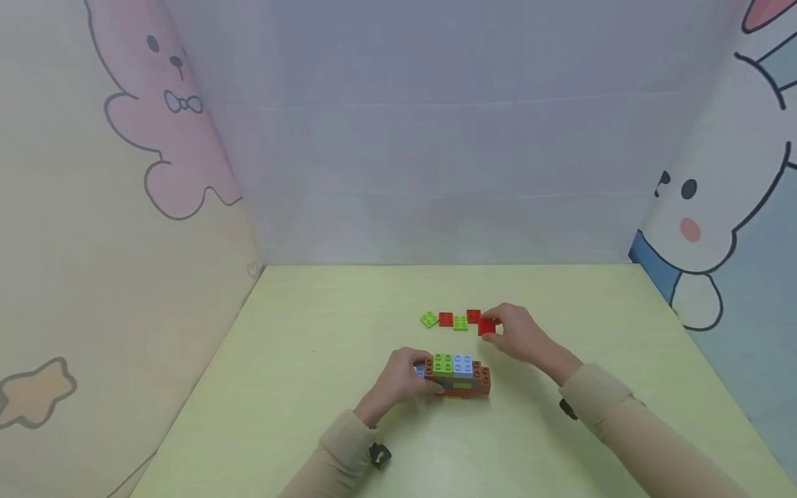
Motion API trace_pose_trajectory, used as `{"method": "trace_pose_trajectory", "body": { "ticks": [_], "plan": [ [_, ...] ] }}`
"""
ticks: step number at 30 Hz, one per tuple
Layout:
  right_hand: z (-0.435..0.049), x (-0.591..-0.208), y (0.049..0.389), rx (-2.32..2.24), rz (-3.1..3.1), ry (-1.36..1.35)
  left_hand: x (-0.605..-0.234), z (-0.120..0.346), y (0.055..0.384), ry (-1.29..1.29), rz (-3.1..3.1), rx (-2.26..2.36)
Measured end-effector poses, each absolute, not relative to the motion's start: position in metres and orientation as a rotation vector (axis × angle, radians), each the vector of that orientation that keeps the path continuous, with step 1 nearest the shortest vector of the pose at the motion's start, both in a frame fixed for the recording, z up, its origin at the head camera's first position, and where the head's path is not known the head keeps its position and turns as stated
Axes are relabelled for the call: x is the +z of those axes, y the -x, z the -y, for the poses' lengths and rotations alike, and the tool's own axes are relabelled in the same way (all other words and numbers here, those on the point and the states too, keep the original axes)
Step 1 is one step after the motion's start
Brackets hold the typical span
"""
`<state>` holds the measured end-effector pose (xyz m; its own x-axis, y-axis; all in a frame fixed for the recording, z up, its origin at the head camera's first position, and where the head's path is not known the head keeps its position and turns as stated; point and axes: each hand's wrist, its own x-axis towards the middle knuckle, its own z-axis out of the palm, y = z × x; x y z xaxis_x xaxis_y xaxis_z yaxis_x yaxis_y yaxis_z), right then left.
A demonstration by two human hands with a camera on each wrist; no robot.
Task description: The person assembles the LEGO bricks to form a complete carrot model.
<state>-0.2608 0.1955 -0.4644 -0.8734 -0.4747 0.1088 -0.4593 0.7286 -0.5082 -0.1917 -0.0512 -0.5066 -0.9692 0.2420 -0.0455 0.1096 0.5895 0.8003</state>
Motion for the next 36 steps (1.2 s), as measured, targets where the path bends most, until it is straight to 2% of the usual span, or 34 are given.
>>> {"method": "trace_pose_trajectory", "body": {
  "ticks": [15,36],
  "plan": [
    [-0.195,-0.437,0.212,-0.971,-2.834,0.903,-0.507,0.053,0.192,-0.285,-2.686,1.293],
    [-0.186,-0.432,0.198,-0.963,-2.731,0.927,-0.506,0.051,0.192,-0.273,-2.678,1.285]
  ]
}}
